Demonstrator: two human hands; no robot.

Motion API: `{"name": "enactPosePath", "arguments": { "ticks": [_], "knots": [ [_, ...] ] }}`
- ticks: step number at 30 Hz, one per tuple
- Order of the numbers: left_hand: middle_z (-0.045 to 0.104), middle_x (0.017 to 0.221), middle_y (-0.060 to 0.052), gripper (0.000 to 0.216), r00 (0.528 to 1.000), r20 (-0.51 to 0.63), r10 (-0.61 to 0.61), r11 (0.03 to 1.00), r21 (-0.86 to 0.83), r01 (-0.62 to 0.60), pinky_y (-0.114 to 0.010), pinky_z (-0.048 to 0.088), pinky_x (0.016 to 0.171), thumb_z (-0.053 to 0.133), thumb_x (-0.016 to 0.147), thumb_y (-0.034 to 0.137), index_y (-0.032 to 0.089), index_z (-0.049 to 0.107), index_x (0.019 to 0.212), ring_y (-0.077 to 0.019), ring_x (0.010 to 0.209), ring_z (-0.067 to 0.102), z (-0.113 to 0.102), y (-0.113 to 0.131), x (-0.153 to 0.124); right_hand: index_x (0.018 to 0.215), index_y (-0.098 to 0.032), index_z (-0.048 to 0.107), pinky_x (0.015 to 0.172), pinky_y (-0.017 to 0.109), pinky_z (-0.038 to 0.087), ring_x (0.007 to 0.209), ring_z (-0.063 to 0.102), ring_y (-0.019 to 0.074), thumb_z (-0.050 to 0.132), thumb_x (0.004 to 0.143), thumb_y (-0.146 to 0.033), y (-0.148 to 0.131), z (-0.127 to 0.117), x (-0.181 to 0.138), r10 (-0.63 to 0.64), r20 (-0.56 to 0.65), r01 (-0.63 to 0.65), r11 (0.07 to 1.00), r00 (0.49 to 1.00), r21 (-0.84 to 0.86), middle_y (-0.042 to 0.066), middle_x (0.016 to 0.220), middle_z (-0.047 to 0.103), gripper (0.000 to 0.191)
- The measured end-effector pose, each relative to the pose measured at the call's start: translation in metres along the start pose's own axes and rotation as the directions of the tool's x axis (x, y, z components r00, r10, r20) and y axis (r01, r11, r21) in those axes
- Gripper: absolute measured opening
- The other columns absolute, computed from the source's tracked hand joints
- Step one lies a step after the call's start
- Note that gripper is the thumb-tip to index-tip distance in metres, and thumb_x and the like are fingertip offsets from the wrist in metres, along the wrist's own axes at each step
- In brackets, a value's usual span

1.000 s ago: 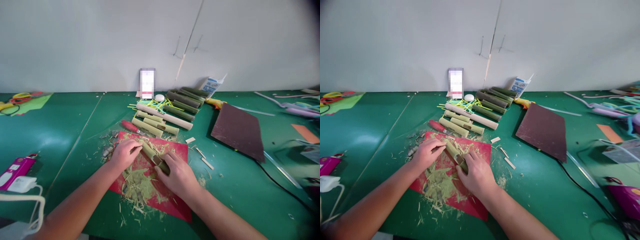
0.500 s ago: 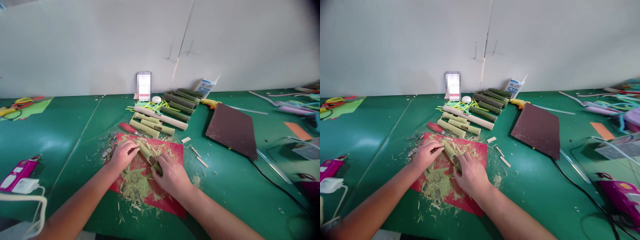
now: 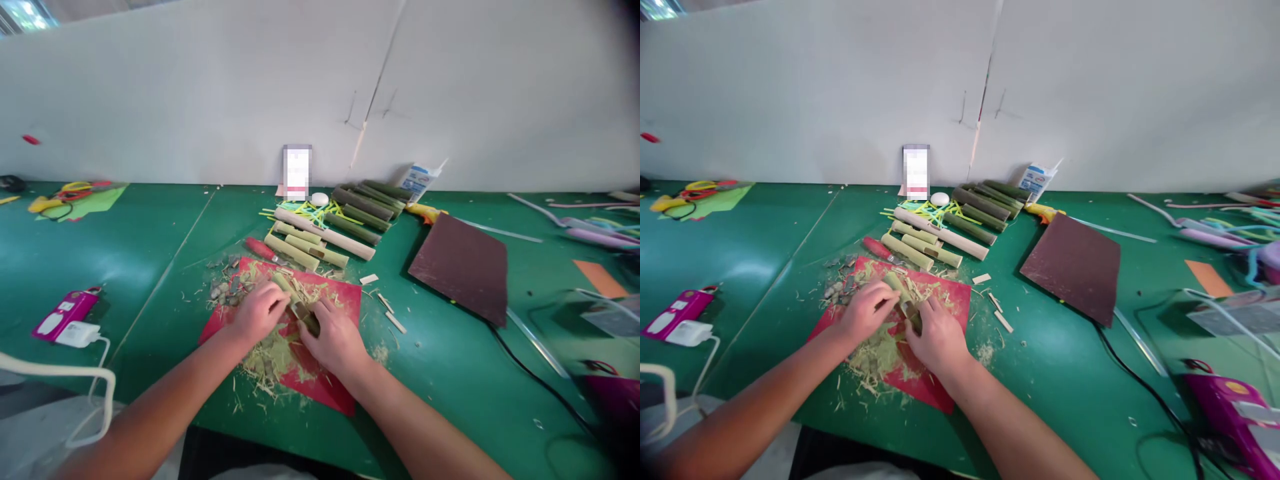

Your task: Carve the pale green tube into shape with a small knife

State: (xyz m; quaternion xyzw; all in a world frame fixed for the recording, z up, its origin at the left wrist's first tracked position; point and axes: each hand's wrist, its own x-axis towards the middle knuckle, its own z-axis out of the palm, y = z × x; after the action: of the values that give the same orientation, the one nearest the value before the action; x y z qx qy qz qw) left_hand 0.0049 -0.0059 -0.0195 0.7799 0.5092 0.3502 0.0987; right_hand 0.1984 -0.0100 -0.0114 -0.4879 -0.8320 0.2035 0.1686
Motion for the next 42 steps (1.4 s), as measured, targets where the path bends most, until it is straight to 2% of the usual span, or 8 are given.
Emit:
{"name": "enactPosePath", "arguments": {
  "ticks": [2, 6, 10, 14, 19, 35, 39, 42],
  "knots": [
    [0.059, 0.075, -0.004, 0.014, 0.999, 0.038, 0.028, 1.0, 0.001, -0.028, -0.028, 0.045, 0.07, 0.05, 0.088, 0.019, 0.016, 0.059, 0.077, -0.0148, 0.074, 0.055, 0.001, 0.002, 0.0, 0.088, -0.018, 0.055, 0.065, 0.027, 0.04, 0.076, 0.055, 0.0171, 0.05, 0.08, -0.03, 0.0, 0.0, 0.0, -0.002, -0.006, 0.002, 1.0, 1.0, -0.005, 0.005, 0.087, 0.057, 0.015],
    [0.058, 0.074, -0.005, 0.017, 1.0, -0.02, 0.014, 0.999, 0.035, -0.014, -0.029, 0.044, 0.069, 0.048, 0.088, 0.019, 0.016, 0.059, 0.076, -0.015, 0.072, 0.054, -0.001, -0.003, 0.003, 0.086, -0.018, 0.054, 0.064, 0.026, 0.039, 0.075, 0.055, 0.0166, 0.05, 0.08, -0.031, -0.002, 0.0, 0.0, 0.012, -0.018, -0.012, 1.0, 1.0, -0.018, 0.005, 0.087, 0.057, 0.015],
    [0.059, 0.075, -0.005, 0.016, 0.997, 0.054, 0.048, 0.998, 0.031, -0.049, -0.028, 0.044, 0.07, 0.049, 0.088, 0.019, 0.016, 0.06, 0.077, -0.0148, 0.074, 0.055, -0.003, -0.006, 0.006, 0.084, -0.019, 0.053, 0.061, 0.026, 0.037, 0.074, 0.055, 0.016, 0.051, 0.08, -0.032, -0.003, 0.0, 0.001, 0.022, -0.015, -0.023, 0.999, 1.0, -0.035, 0.004, 0.086, 0.057, 0.014],
    [0.057, 0.071, -0.005, 0.021, 0.999, -0.043, 0.0, 0.998, 0.066, 0.003, -0.028, 0.043, 0.068, 0.046, 0.089, 0.019, 0.015, 0.058, 0.071, -0.0151, 0.07, 0.053, -0.005, -0.011, 0.009, 0.086, -0.02, 0.052, 0.062, 0.025, 0.037, 0.074, 0.055, 0.0152, 0.051, 0.08, -0.033, -0.004, 0.001, 0.001, 0.027, -0.025, -0.028, 0.999, 0.999, -0.046, 0.003, 0.087, 0.056, 0.014],
    [0.056, 0.071, -0.004, 0.019, 1.0, 0.006, 0.012, 0.996, 0.083, -0.013, -0.028, 0.043, 0.07, 0.048, 0.088, 0.019, 0.016, 0.057, 0.072, -0.015, 0.071, 0.053, -0.006, -0.016, 0.009, 0.086, -0.019, 0.051, 0.061, 0.026, 0.037, 0.076, 0.055, 0.0162, 0.052, 0.079, -0.03, -0.007, 0.004, 0.001, 0.014, -0.028, -0.016, 0.997, 1.0, -0.08, 0.003, 0.087, 0.055, 0.012],
    [0.059, 0.076, -0.004, 0.012, 1.0, -0.011, 0.005, 0.997, 0.08, -0.004, -0.029, 0.045, 0.072, 0.05, 0.085, 0.017, 0.017, 0.059, 0.077, -0.0161, 0.075, 0.055, -0.005, -0.017, 0.013, 0.087, -0.019, 0.051, 0.055, 0.027, 0.033, 0.074, 0.056, 0.0168, 0.049, 0.081, -0.032, -0.013, -0.003, 0.003, 0.052, 0.038, -0.043, 0.978, 0.998, -0.203, 0.004, 0.091, 0.056, 0.014],
    [0.06, 0.078, -0.005, 0.01, 0.998, -0.053, -0.034, 0.998, 0.06, 0.037, -0.028, 0.045, 0.071, 0.05, 0.085, 0.018, 0.017, 0.06, 0.082, -0.016, 0.075, 0.056, -0.013, -0.02, 0.015, 0.087, -0.019, 0.052, 0.058, 0.027, 0.035, 0.079, 0.055, 0.0177, 0.048, 0.082, -0.032, -0.017, -0.007, 0.004, 0.049, 0.063, -0.033, 0.971, 0.997, -0.237, 0.005, 0.091, 0.057, 0.014],
    [0.062, 0.08, -0.004, 0.011, 0.987, -0.114, -0.111, 0.994, -0.012, 0.111, -0.026, 0.045, 0.07, 0.051, 0.085, 0.022, 0.016, 0.061, 0.083, -0.0145, 0.073, 0.057, -0.022, -0.024, 0.019, 0.086, -0.018, 0.053, 0.067, 0.03, 0.038, 0.084, 0.053, 0.0201, 0.048, 0.081, -0.03, -0.02, -0.009, 0.005, 0.022, 0.059, -0.005, 0.963, 0.998, -0.271, 0.007, 0.09, 0.057, 0.014]
  ]
}}
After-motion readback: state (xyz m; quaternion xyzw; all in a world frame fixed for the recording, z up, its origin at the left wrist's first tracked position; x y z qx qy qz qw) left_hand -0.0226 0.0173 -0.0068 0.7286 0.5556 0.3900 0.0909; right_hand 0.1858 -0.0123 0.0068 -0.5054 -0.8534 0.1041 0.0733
